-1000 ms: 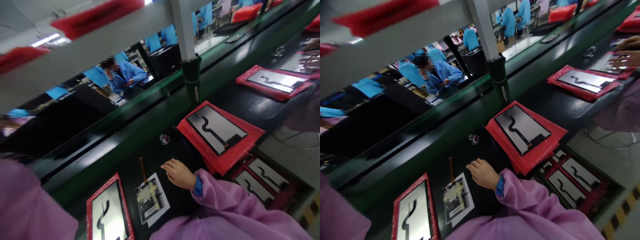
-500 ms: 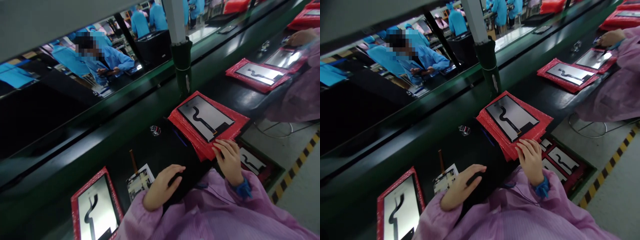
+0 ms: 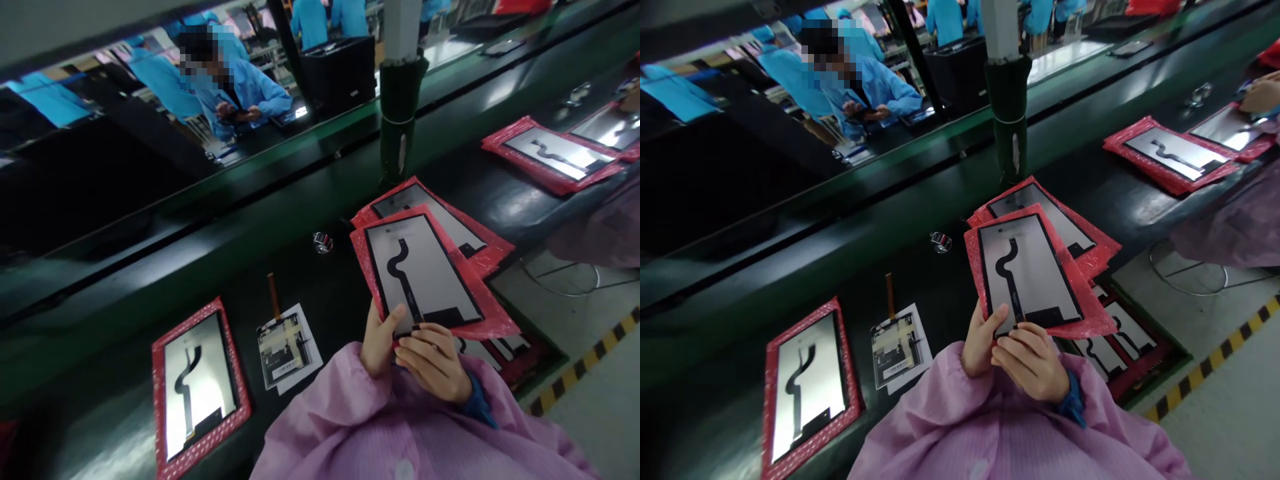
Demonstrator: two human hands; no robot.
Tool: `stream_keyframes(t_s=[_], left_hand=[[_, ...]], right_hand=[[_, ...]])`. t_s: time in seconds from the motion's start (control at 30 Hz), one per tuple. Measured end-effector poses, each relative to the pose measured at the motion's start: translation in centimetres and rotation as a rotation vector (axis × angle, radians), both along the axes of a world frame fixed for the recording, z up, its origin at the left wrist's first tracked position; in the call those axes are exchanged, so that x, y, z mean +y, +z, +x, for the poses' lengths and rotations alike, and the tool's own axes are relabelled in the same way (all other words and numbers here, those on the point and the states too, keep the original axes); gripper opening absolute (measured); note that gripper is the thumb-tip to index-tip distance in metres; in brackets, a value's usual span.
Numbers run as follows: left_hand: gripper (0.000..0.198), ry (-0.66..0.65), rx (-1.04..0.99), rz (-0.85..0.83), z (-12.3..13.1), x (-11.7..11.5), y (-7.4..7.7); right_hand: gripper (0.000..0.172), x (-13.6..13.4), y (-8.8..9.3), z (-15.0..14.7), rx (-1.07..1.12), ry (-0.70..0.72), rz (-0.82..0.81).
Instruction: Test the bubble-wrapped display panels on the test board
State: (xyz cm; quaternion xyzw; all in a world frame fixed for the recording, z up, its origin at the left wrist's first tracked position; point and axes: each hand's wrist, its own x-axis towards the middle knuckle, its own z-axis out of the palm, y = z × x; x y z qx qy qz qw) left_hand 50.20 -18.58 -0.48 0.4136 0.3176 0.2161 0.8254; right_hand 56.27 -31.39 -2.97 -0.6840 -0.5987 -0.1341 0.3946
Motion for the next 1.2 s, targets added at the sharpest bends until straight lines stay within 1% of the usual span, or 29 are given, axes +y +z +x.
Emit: stream_keyframes(t_s=[0.07, 0.13, 0.2, 0.23, 0.27, 0.3, 0.37, 0.4, 0.47, 0.53, 0.63, 0.7, 0.77, 0.83, 0.9, 0.97, 1.03, 1.13, 1.2], left_hand=[[0.057, 0.095, 0.02, -0.017, -2.3, 0.2, -0.6], [0.061, 0.211, 0.047, -0.04, -4.9, 0.8, -1.3], [0.067, 0.29, 0.075, -0.089, -7.3, 1.5, -1.9], [0.068, 0.315, 0.086, -0.114, -8.4, 1.9, -2.1], [0.07, 0.333, 0.093, -0.137, -9.2, 2.2, -2.4], [0.07, 0.347, 0.096, -0.156, -9.9, 2.4, -2.7], [0.07, 0.37, 0.095, -0.18, -10.8, 2.8, -3.3], [0.07, 0.374, 0.093, -0.186, -11.0, 2.9, -3.7], [0.07, 0.36, 0.095, -0.167, -11.2, 3.0, -4.5], [0.068, 0.341, 0.107, -0.111, -11.2, 3.2, -5.1], [0.061, 0.345, 0.153, 0.01, -11.5, 3.2, -5.6], [0.059, 0.367, 0.225, 0.142, -11.9, 2.9, -5.7], [0.061, 0.41, 0.322, 0.291, -12.3, 2.6, -5.7], [0.065, 0.463, 0.386, 0.381, -12.7, 2.2, -5.9], [0.065, 0.496, 0.402, 0.423, -12.6, 2.0, -6.3], [0.06, 0.493, 0.412, 0.475, -12.3, 1.9, -6.6], [0.056, 0.474, 0.451, 0.567, -11.7, 1.8, -6.9], [0.054, 0.457, 0.573, 0.799, -11.4, 1.3, -6.7], [0.052, 0.443, 0.691, 1.004, -11.8, 0.9, -6.1]], right_hand=[[0.033, -0.2, 1.2, -0.1, -0.079, -0.026, 0.096], [0.039, -0.2, 2.4, 0.4, -0.056, -0.11, 0.094], [0.037, 0.3, 2.9, 1.0, 0.056, -0.21, 0.003], [0.035, 0.7, 2.8, 1.2, 0.14, -0.236, -0.059], [0.035, 1.2, 2.5, 1.3, 0.239, -0.238, -0.131], [0.039, 1.8, 2.0, 1.4, 0.352, -0.22, -0.208], [0.052, 3.0, 0.7, 1.5, 0.611, -0.144, -0.372], [0.056, 3.6, 0.1, 1.6, 0.739, -0.1, -0.43], [0.058, 4.6, -0.8, 1.7, 0.963, -0.022, -0.473], [0.059, 5.4, -1.0, 2.0, 1.126, 0.012, -0.463], [0.063, 6.2, -0.4, 2.2, 1.214, 0.004, -0.481], [0.063, 6.5, 0.1, 2.3, 1.176, -0.006, -0.494], [0.06, 6.6, 0.4, 2.4, 1.096, -0.012, -0.52], [0.057, 6.6, 0.4, 2.7, 0.981, -0.011, -0.578], [0.056, 6.7, 0.2, 3.1, 0.821, -0.012, -0.654], [0.058, 6.9, 0.0, 3.5, 0.638, -0.014, -0.716], [0.06, 7.1, 0.1, 3.5, 0.454, -0.007, -0.736], [0.058, 7.1, 0.9, 3.2, 0.185, -0.008, -0.781], [0.049, 7.0, 2.0, 3.0, 0.032, -0.007, -0.872]])
